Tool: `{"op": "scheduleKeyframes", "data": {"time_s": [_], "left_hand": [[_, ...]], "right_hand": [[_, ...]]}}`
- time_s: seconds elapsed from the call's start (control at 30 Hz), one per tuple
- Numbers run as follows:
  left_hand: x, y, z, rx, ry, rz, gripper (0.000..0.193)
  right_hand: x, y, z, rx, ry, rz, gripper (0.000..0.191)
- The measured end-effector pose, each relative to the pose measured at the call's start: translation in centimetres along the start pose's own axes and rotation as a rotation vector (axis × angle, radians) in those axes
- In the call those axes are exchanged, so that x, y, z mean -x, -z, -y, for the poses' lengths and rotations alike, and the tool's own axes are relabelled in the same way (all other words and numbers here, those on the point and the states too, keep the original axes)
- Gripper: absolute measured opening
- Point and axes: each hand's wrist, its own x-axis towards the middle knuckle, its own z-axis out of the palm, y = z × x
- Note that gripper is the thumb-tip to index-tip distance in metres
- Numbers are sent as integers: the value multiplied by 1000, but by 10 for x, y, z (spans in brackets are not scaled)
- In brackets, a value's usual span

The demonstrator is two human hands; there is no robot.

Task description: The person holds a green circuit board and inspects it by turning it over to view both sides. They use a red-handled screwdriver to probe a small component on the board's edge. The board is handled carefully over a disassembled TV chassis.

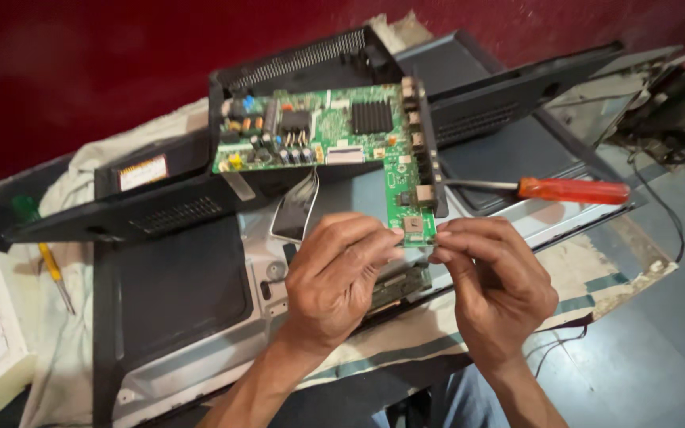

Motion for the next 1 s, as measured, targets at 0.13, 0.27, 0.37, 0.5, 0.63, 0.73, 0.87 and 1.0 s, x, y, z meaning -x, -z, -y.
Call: {"op": "scheduleKeyframes", "data": {"time_s": [0.13, 0.27, 0.37, 0.5, 0.63, 0.73, 0.87, 1.0], "left_hand": [[-26, 13, -6, -1, -104, 11, 28], [-50, 31, -4, 113, -125, 133, 27], [-68, 42, 5, 245, -114, 269, 25], [-80, 50, 13, 369, -27, 406, 25], [-83, 54, 22, 345, -85, 472, 27], [-83, 57, 29, 341, -135, 507, 28], [-80, 57, 35, 342, -139, 547, 29], [-79, 57, 37, 346, -124, 573, 29]], "right_hand": [[-14, 1, 8, -147, 33, -4, 7], [-22, -5, 13, -271, 29, 0, 6], [-23, -12, 15, -315, 26, -22, 6], [-23, -18, 16, -320, 1, -41, 6], [-22, -24, 13, -321, -21, -47, 6], [-22, -31, 10, -327, -36, -67, 5], [-19, -40, 3, -344, -25, -98, 6], [-14, -47, -3, -407, -5, -128, 6]]}}
